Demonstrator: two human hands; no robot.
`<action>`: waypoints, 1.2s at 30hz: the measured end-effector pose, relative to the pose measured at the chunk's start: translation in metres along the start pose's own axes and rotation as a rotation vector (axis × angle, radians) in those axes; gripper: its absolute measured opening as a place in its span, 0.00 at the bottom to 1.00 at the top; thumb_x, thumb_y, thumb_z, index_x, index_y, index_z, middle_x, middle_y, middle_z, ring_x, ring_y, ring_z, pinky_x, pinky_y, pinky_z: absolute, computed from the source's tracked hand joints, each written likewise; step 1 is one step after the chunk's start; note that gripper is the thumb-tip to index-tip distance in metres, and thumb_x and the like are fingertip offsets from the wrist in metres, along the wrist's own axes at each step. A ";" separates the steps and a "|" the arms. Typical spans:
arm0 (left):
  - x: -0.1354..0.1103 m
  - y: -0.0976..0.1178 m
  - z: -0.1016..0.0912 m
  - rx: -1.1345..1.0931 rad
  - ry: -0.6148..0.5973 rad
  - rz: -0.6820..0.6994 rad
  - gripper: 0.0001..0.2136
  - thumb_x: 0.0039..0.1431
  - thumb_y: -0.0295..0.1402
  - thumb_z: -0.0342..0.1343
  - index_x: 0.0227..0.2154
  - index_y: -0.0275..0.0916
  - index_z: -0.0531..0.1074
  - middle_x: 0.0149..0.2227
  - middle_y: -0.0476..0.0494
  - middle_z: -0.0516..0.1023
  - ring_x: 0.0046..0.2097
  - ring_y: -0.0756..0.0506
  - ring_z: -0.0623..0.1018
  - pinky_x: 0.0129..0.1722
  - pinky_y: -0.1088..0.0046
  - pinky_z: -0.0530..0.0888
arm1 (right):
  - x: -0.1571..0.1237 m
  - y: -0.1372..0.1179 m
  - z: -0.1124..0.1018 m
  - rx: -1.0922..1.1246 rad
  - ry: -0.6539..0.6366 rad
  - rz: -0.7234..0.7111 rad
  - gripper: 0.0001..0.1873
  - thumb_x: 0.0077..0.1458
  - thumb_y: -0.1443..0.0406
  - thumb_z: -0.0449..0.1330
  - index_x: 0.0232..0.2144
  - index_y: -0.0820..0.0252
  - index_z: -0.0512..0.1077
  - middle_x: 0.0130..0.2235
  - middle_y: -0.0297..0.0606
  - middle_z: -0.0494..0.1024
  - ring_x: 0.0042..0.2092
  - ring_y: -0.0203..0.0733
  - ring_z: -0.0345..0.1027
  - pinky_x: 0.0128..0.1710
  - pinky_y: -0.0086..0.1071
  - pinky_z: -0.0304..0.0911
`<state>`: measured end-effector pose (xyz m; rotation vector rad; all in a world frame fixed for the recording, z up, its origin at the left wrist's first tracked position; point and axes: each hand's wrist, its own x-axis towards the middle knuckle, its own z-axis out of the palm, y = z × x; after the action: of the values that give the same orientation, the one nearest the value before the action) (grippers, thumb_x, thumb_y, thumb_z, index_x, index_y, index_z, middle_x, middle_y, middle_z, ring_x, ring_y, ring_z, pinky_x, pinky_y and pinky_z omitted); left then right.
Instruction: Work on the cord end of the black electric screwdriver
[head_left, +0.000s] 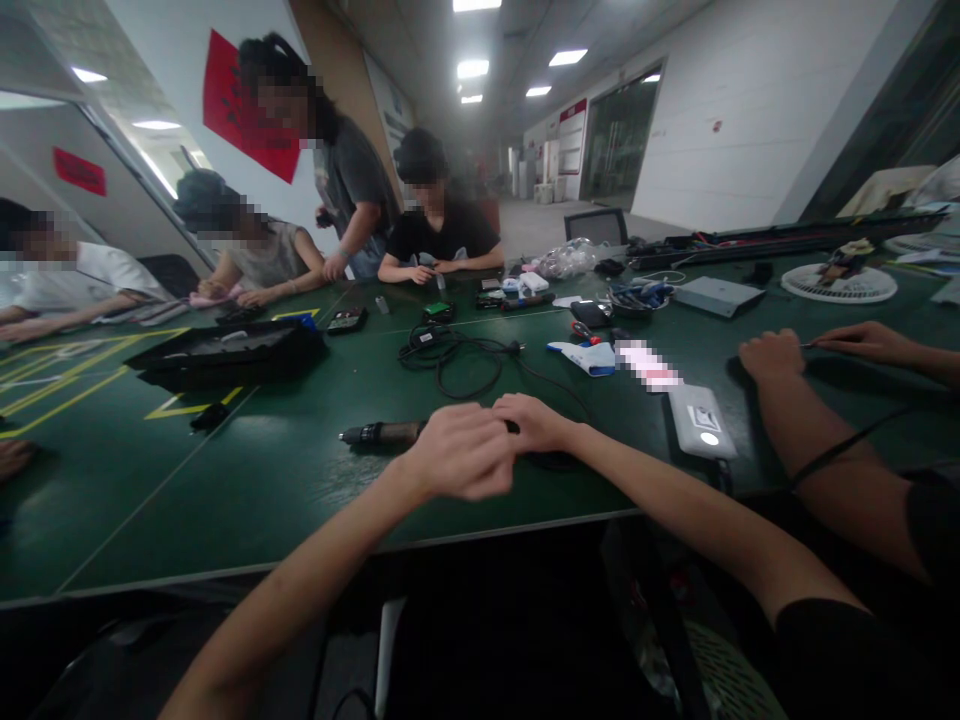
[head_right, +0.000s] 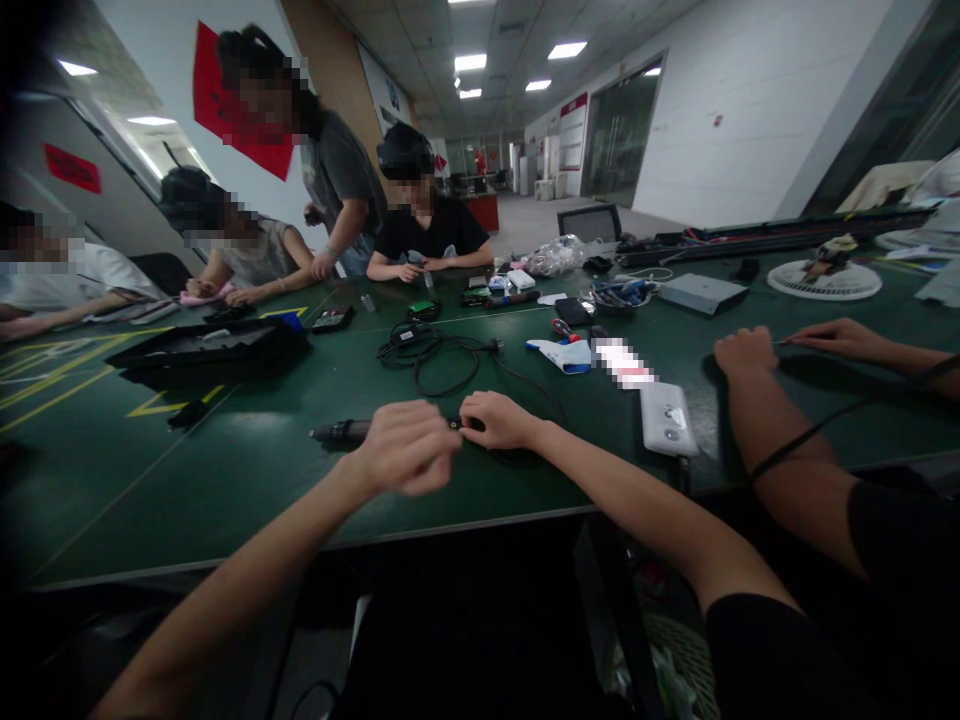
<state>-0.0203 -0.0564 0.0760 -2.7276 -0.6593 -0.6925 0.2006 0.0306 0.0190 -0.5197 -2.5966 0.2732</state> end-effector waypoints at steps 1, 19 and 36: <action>0.001 -0.011 0.007 -0.005 -0.058 -0.027 0.10 0.73 0.36 0.49 0.45 0.40 0.74 0.37 0.43 0.79 0.39 0.45 0.78 0.44 0.65 0.75 | 0.000 0.001 0.001 -0.010 0.009 0.002 0.04 0.62 0.67 0.63 0.40 0.60 0.75 0.41 0.41 0.76 0.44 0.45 0.67 0.47 0.37 0.61; -0.031 -0.039 0.043 -0.074 -0.226 -0.237 0.21 0.71 0.29 0.49 0.64 0.41 0.61 0.56 0.38 0.76 0.57 0.40 0.75 0.59 0.57 0.71 | 0.000 0.001 0.000 -0.015 -0.005 0.011 0.05 0.63 0.66 0.64 0.33 0.60 0.74 0.39 0.40 0.75 0.43 0.44 0.67 0.46 0.36 0.61; -0.027 -0.036 0.048 0.020 -0.188 -0.203 0.23 0.71 0.30 0.49 0.67 0.40 0.59 0.53 0.37 0.76 0.55 0.39 0.75 0.56 0.58 0.71 | 0.000 0.000 0.002 -0.078 0.000 0.008 0.05 0.65 0.64 0.63 0.37 0.61 0.76 0.40 0.41 0.77 0.44 0.44 0.69 0.47 0.37 0.62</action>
<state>-0.0403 -0.0189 0.0259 -2.7543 -0.9917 -0.4709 0.1998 0.0307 0.0169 -0.5575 -2.6146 0.1746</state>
